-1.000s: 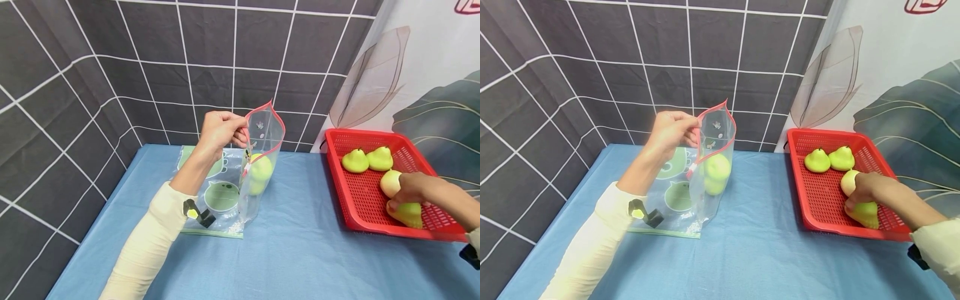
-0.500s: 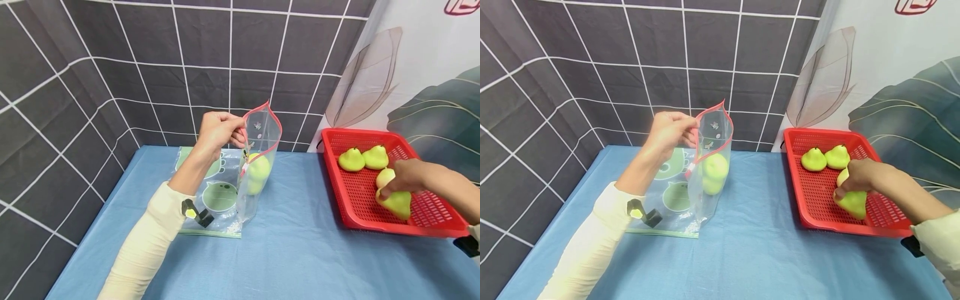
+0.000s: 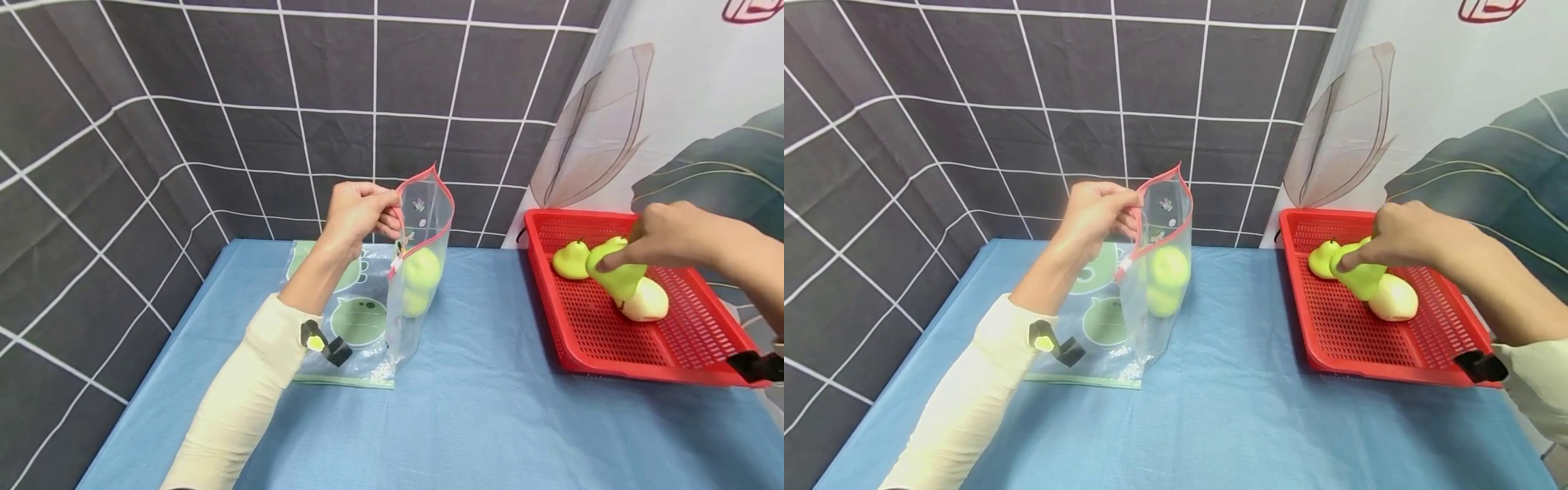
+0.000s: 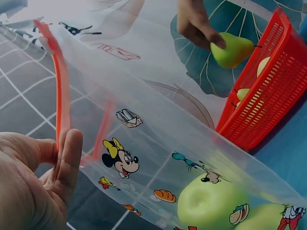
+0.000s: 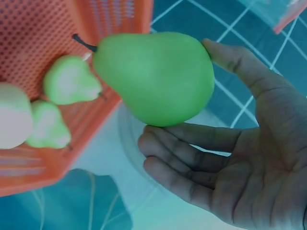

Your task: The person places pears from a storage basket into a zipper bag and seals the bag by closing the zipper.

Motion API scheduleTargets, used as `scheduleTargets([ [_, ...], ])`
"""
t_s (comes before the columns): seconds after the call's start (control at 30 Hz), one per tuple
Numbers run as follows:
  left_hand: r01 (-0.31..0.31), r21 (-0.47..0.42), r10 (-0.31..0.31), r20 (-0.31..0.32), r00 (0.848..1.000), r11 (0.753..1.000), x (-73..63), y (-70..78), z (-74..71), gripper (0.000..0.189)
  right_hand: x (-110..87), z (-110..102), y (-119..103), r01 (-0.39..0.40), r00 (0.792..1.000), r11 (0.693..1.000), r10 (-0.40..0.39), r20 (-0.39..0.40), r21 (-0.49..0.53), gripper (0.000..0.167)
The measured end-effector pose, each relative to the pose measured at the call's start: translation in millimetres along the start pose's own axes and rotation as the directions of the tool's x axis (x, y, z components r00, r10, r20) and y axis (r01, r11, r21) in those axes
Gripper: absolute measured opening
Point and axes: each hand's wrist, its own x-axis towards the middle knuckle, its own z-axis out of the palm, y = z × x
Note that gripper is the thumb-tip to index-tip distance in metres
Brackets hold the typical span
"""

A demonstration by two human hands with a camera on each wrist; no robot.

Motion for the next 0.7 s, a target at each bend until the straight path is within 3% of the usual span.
scheduleTargets([
  [0.27,-0.009,-0.011,0.009,-0.008,1.000,1.000,5.1,-3.9,-1.1,0.023,1.2,-20.1,-30.0,0.058,0.985,0.998,-0.057,-0.160,0.000,0.084],
  [0.5,-0.004,0.003,0.004,-0.015,1.000,1.000,4.3,-3.5,-3.5,0.024,-5.8,-35.1,-67.0,0.122,0.935,0.988,-0.082,-0.346,0.098,0.079],
  [0.7,-0.002,0.000,0.002,-0.007,1.000,1.000,2.9,-2.6,-3.8,0.024,-10.8,-44.5,-96.4,0.148,0.904,0.967,-0.048,-0.426,0.207,0.077],
])
